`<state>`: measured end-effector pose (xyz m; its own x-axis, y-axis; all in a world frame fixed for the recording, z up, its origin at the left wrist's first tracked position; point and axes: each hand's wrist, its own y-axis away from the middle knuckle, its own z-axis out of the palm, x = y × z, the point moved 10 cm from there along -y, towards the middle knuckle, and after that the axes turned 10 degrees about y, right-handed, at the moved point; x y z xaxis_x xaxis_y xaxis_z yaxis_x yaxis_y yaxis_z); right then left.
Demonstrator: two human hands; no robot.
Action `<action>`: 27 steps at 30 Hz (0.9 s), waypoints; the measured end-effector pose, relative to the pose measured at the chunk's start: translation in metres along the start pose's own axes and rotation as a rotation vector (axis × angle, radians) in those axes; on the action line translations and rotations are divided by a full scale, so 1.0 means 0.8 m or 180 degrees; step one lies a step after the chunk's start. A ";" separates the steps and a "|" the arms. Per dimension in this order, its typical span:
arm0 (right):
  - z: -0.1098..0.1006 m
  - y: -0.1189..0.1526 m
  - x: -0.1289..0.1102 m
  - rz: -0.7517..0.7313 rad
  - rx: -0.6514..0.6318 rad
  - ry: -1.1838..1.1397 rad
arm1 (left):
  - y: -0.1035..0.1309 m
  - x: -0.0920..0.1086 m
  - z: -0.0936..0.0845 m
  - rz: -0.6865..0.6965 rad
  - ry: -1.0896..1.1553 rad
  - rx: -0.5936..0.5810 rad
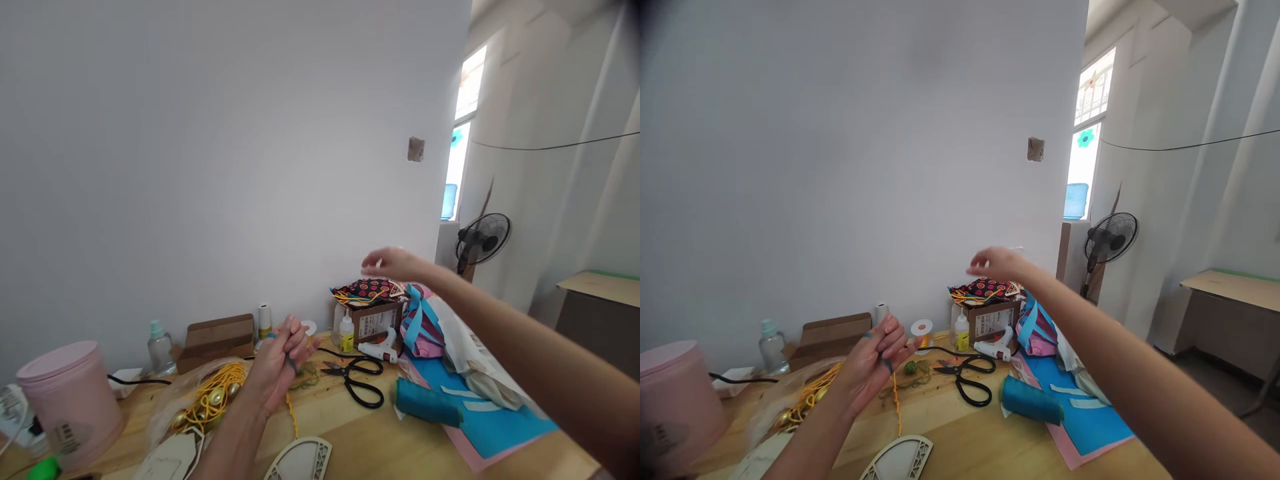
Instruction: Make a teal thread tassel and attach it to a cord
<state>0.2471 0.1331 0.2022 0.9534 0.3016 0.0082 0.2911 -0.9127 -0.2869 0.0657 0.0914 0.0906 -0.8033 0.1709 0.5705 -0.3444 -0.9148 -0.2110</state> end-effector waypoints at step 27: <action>0.185 0.209 0.068 -0.0027 -0.0155 0.0459 | -0.002 0.159 -0.056 0.1515 0.0952 0.0538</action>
<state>0.3362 0.0374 0.0132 0.9513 0.2698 0.1491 0.2995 -0.9235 -0.2395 -0.0579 0.1312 0.1282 -0.9612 -0.1998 0.1902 0.1504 -0.9576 -0.2457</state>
